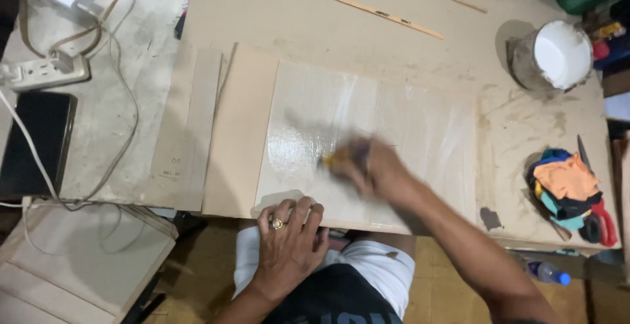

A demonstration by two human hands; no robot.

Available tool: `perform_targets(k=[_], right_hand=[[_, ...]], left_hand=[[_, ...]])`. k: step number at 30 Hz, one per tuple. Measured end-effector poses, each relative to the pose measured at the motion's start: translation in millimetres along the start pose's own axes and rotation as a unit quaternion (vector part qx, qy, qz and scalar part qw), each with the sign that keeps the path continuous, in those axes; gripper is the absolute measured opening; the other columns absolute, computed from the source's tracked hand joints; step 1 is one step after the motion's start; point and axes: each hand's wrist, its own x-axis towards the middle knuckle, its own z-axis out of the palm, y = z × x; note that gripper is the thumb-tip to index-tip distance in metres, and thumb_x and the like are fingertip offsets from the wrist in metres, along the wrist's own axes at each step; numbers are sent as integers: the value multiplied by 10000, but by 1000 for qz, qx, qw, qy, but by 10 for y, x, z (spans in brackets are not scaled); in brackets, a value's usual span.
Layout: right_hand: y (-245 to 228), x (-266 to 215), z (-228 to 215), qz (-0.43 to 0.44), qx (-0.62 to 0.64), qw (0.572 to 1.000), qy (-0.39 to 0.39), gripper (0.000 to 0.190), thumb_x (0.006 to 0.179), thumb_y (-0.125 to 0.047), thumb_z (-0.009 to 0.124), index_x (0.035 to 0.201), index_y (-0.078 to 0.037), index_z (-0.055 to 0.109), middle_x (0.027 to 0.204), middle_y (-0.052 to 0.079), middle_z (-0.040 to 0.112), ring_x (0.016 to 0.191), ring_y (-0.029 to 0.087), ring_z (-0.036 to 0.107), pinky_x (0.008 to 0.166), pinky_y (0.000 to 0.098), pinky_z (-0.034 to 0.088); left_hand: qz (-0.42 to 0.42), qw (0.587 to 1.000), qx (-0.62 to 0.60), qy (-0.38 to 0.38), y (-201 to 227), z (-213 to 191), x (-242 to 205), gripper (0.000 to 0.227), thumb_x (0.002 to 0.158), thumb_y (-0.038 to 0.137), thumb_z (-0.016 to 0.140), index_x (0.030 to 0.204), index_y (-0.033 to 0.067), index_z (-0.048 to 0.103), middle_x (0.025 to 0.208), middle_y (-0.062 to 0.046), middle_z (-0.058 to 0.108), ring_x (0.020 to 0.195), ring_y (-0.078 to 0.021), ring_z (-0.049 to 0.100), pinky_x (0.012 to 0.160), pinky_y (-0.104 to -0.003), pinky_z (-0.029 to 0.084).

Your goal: The person applies a white substance to a rectangular board using a brush, then smooths it with a cloth. They place a red sheet over the board and smooth it down with a cloth and their hands.

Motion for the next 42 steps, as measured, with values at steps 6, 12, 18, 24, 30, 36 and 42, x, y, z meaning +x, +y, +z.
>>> perform_targets(k=[6,12,18,24,30,36,42], right_hand=[[739,928,-501,145,-73,960,229,220,1030,-291,583,1169,-121,589,1075,106,695,872,230,654,734,362,530],[-105,-144,-207,33,51,998,-12,283,1037,-346,502,1094,-128,672,1028,53,761,939,210,767,799,340,610],[393,-18,-388,119,-112,981,105,284,1049,-271,487,1147,-125,710,1034,82,760,945,266,719,789,388,520],[1139,483,-790,16,-181,945,272,187,1001,-52,676,1176,-109,644,1153,76,722,906,235,680,782,345,552],[72,-295,-96,20,-129,988,84,245,1051,-123,535,1159,15,706,1207,213,660,1107,322,670,973,393,537],[46,-963,438,-11,-139,984,112,264,956,-222,567,1141,-179,752,1094,58,764,880,301,733,773,431,596],[-65,-970,428,-123,-183,969,110,191,996,-60,601,1184,-88,620,1227,121,729,1036,256,730,863,339,536]], left_hand=[[8,1000,-19,0,-12,30,-32,394,909,413,609,1215,165,619,1259,-52,579,1063,-265,560,886,-488,365],[-7,999,-44,-13,-25,39,-26,414,874,440,647,1199,185,618,1302,-44,562,1142,-273,531,918,-485,351],[-1,1000,-29,0,-5,-66,28,383,861,414,639,1161,177,608,1237,-8,580,1022,-244,563,884,-487,348],[7,999,-26,32,2,-138,40,408,805,390,714,1149,184,639,1201,-8,628,1093,-259,570,898,-458,375],[17,999,-37,-22,-36,-329,74,547,793,530,704,1177,151,611,1229,-54,595,1085,-277,558,886,-450,400],[75,932,-304,-182,-478,-612,592,537,852,209,674,1350,25,598,1195,-291,685,1022,-523,665,779,-673,533],[106,989,7,-106,-837,-52,2113,373,838,-101,590,1127,92,724,1046,-146,692,1086,-388,609,929,-616,465]])
